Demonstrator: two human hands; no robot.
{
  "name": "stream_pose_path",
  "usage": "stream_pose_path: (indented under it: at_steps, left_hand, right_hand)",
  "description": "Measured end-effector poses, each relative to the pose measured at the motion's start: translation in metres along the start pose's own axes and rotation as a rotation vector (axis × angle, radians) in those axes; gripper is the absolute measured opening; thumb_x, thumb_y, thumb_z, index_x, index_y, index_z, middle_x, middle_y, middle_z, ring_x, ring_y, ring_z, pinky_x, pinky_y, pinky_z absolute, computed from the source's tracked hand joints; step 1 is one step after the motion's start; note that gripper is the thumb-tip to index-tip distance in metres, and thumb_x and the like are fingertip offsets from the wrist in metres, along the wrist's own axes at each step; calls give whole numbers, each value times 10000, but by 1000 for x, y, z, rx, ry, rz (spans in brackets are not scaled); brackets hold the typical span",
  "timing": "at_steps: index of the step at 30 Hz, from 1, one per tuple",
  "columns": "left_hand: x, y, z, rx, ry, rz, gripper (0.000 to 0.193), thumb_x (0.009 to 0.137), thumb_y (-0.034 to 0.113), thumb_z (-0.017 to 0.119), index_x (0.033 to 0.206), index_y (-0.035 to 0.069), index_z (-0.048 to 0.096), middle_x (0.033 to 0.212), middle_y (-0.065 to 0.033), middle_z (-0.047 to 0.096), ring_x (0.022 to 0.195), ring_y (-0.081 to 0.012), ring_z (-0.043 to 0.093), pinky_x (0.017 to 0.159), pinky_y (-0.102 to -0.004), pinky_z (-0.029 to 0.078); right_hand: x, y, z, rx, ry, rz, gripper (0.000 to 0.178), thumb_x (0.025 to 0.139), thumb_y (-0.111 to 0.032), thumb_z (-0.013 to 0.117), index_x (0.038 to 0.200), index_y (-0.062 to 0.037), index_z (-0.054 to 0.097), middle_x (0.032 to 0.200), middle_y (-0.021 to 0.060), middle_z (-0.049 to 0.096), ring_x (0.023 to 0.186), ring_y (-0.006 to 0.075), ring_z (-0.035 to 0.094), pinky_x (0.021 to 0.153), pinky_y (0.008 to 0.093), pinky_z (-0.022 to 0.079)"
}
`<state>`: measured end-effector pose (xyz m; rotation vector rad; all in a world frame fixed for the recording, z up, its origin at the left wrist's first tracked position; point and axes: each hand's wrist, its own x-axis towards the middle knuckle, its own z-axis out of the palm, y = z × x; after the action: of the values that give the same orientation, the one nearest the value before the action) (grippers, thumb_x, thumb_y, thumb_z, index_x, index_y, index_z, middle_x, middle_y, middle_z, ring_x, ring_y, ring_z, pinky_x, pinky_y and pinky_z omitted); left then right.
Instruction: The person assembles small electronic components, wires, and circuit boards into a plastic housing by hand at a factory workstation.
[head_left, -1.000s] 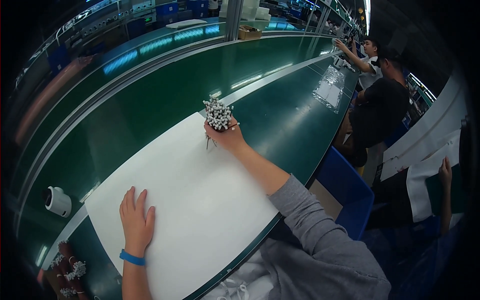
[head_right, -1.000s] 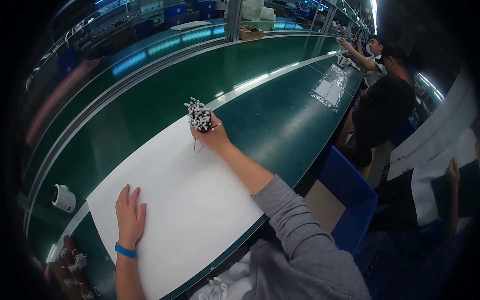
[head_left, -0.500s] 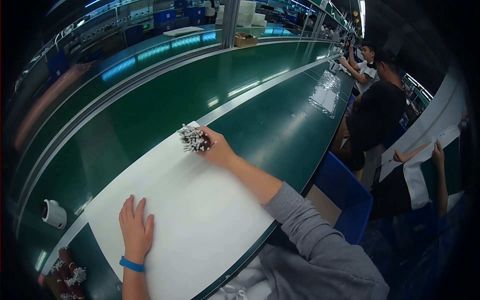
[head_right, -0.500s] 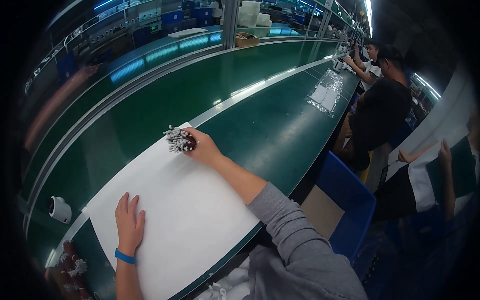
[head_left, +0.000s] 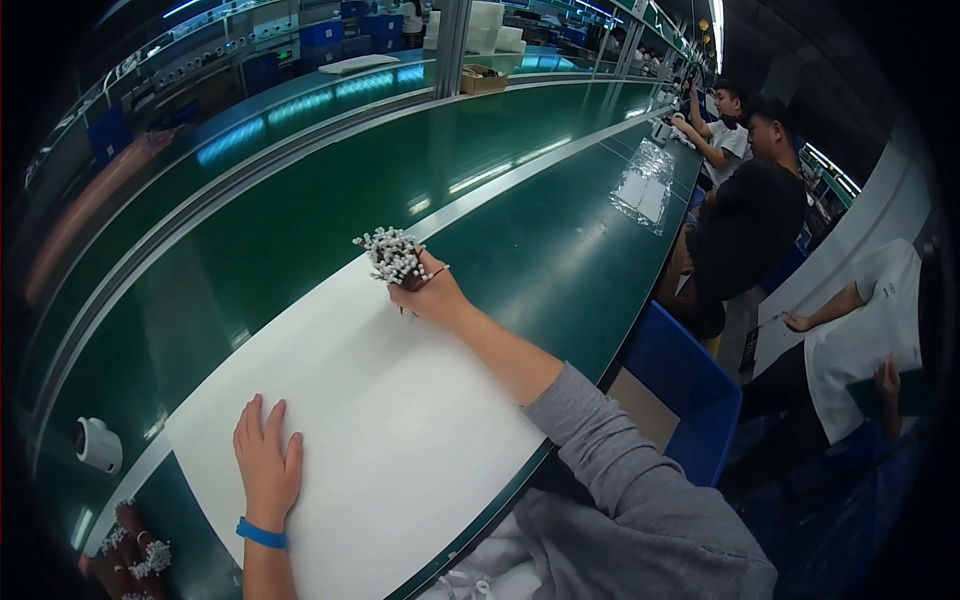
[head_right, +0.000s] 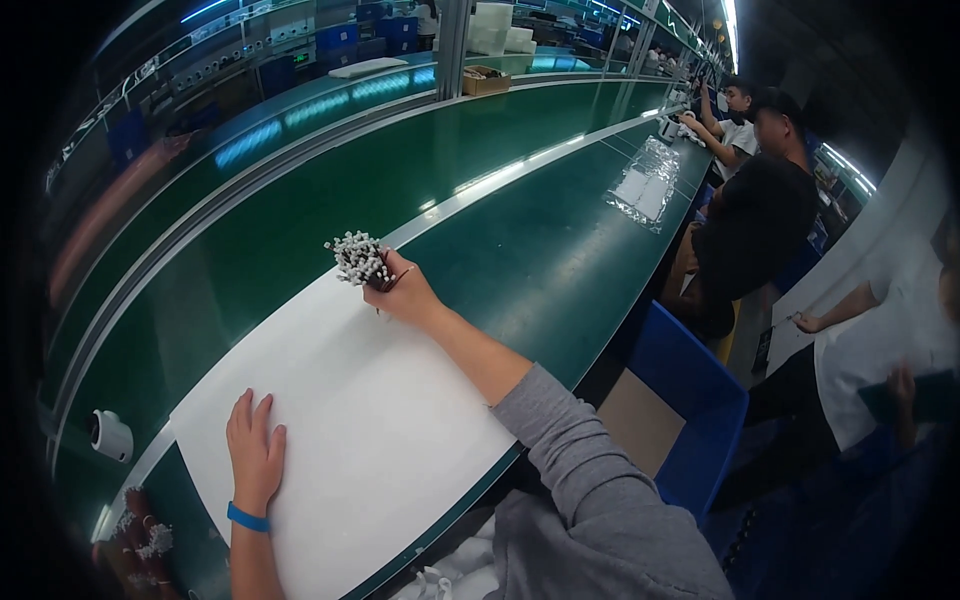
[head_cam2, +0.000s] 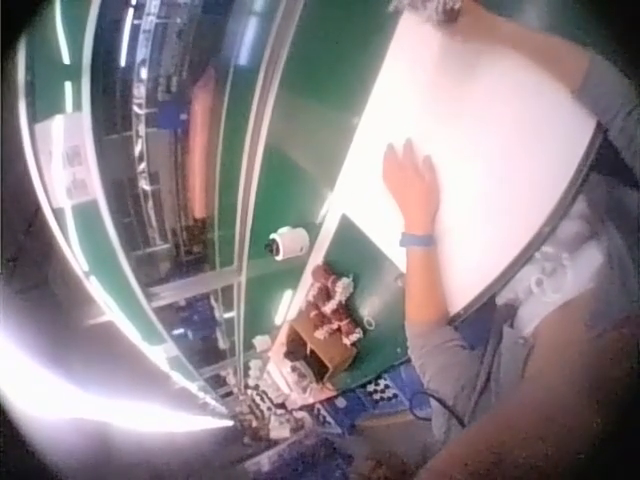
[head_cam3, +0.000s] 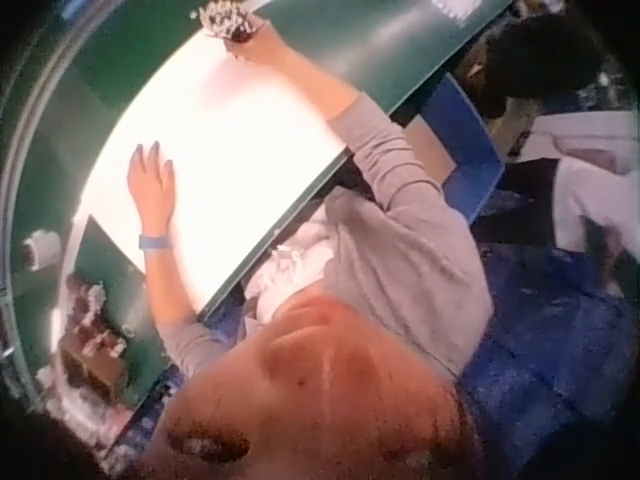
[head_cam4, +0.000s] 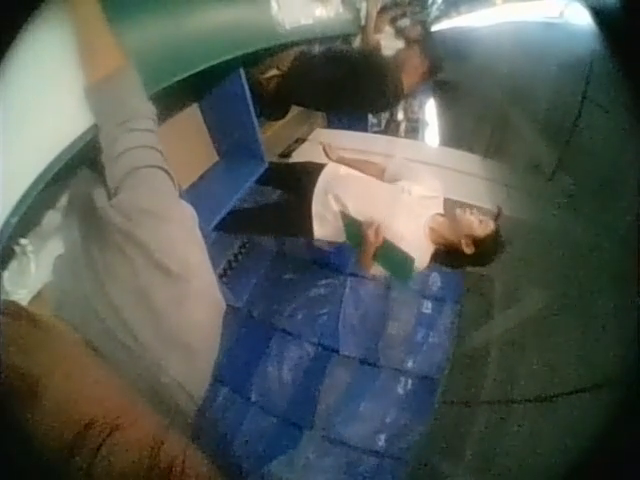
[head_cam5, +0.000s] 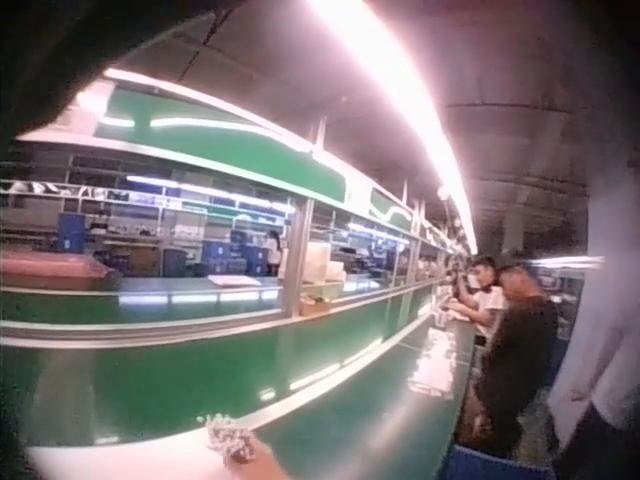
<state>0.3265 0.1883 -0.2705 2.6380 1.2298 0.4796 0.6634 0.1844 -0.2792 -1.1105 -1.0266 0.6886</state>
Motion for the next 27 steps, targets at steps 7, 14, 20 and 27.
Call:
stream_pose_path:
  at_steps: [7,14,20,27]
  left_hand:
    - [2,12,-6,22,-17,23,443,873,178,538,1294,50,486,1439,-171,342,1315,-363,309,1102,-442,243]
    - [1,7,-9,-5,10,22,449,845,175,578,1273,63,505,1424,-182,350,1302,-376,307,1089,-466,251]
    - [-9,-9,-14,24,20,9,455,844,192,590,1272,63,512,1405,-196,366,1288,-383,324,1083,-463,256]
    - [-5,-9,-15,0,38,57,440,862,226,575,1268,64,521,1396,-209,374,1290,-382,328,1089,-462,240]
  right_hand:
    - [2,2,-14,-377,-203,126,364,738,-11,640,1091,-52,560,761,-21,575,706,41,511,630,217,457]
    - [-2,-18,-4,-310,-253,86,362,720,-24,647,1074,-41,575,828,7,610,714,55,539,624,229,471]
    - [1,-16,6,-749,-359,-139,428,673,-67,675,1091,-54,581,929,124,665,824,232,644,723,325,503]
    - [-6,-63,-21,-1329,-318,364,429,669,-146,630,1089,-113,548,934,131,662,916,333,633,775,413,508]
